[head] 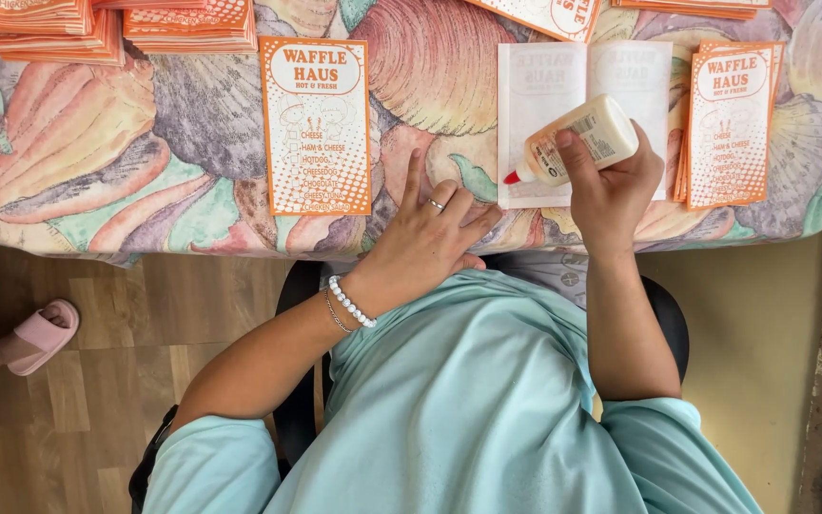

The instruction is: Applying glue to paper bags and folding them to complete the assembly process.

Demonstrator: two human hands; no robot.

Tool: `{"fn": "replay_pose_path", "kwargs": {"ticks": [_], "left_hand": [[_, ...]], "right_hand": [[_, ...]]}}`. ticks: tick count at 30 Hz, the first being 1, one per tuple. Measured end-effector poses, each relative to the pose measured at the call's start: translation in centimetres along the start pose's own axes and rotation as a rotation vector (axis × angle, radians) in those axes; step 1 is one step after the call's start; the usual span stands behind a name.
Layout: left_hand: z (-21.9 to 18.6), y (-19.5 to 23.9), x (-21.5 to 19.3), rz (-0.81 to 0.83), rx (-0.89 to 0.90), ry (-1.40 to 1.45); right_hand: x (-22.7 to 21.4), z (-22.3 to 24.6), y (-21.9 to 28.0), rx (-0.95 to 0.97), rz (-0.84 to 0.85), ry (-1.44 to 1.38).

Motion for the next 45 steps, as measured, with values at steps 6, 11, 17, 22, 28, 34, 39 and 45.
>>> {"fn": "replay_pose_path", "kwargs": {"ticks": [6,11,17,22,28,34,39,45], "left_hand": [[0.1,-0.1,-0.5,0.021,0.003,-0.01],[0.3,-0.5,-1.8,0.1,-0.005,-0.08],[0.4,-0.5,-1.8,0.095,-0.008,-0.091],[0.5,-0.6,-2.1,0.076,-0.017,-0.079],[0.5,-0.5,-1.9,0.071,-0.012,-0.094],[0.6,-0.6,-2.0,0.07,-0.02,-0.086],[0.7,-0.6,-1.9,-0.027,0.011,0.074],[1.4,-4.4,-5.1,-0.386,-0.061,0.267]], "right_hand": [[0.8,-0.6,-1.9,-0.026,0.001,-0.034],[2.2,2.4,-3.6,0.091,0.001,-0.04],[2.9,1.3,-5.7,0.037,-0.023,-0.052],[3.5,0.2,-7.7,-0.007,-0.022,-0.018],[4.5,-1.3,-10.7,-0.086,-0.021,-0.031],[5.4,-2.3,-13.8,-0.126,-0.015,0.014],[4.1,-1.9,-14.7,0.087,-0.136,-0.272],[-5.0,0.7,-10.3,0.406,-0.389,-0.959]]}}
Point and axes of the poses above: each hand's wrist, its own y-axis away from the middle knuckle, its own x-axis out of the palm, z = x × y, the point moved 1 cm from there along -y, towards the middle knuckle, and after that the axes turned 6 degrees about -y, right-handed, at the moved point
